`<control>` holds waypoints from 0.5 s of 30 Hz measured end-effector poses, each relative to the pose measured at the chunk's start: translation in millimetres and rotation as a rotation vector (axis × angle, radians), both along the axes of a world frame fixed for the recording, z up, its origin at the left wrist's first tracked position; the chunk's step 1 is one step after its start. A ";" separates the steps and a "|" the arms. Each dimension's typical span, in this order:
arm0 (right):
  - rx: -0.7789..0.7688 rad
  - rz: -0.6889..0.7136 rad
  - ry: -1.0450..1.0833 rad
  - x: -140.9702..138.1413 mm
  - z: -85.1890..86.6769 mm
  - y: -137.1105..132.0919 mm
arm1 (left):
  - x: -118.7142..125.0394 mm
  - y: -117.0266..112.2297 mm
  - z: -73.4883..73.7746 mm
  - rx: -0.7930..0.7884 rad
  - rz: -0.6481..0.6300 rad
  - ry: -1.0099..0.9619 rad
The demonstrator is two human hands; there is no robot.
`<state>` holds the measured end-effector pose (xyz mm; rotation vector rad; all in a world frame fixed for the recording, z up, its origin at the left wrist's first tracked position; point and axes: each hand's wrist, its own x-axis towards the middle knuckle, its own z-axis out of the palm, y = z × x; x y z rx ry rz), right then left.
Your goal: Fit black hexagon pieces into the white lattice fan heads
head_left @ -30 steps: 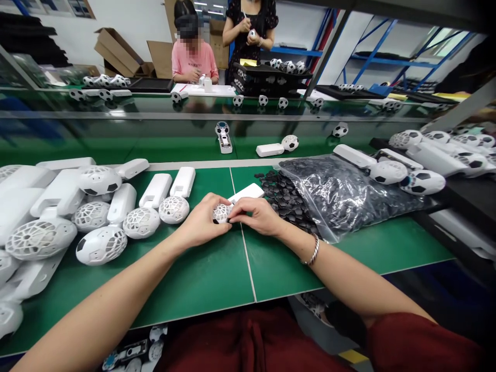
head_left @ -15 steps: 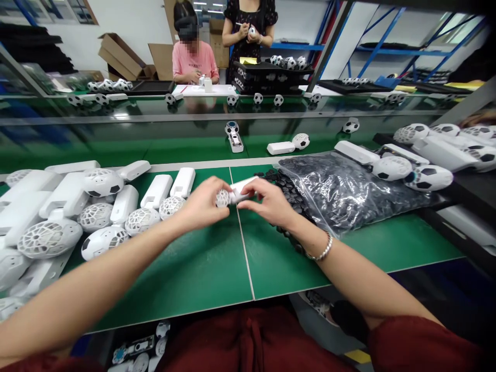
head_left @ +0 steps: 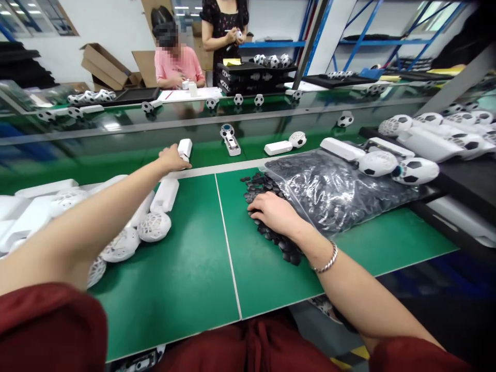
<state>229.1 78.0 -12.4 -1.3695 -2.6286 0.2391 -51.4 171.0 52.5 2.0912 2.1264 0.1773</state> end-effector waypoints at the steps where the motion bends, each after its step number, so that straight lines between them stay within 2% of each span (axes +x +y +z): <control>1: 0.001 -0.006 -0.023 0.0 0.8 -0.4 | -6.1 -14.5 6.4 -0.048 -0.074 0.025; 3: -0.004 -0.028 -0.052 -0.4 2.2 -1.1 | -19.6 -50.6 18.8 -0.139 -0.210 0.062; 5: -0.017 -0.050 -0.056 -1.3 4.0 -2.1 | -32.0 -90.4 25.2 -0.237 -0.285 0.165; 8: -0.017 -0.047 -0.046 -4.0 7.6 -4.9 | -40.8 -138.8 18.4 -0.341 -0.265 0.379; 11: -0.019 -0.022 -0.024 -8.0 9.4 -8.9 | -31.2 -161.1 1.7 -0.290 -0.255 0.295; 15: -0.064 0.037 0.074 -12.2 5.7 -11.1 | 10.3 -161.8 -12.1 -0.184 -0.412 0.072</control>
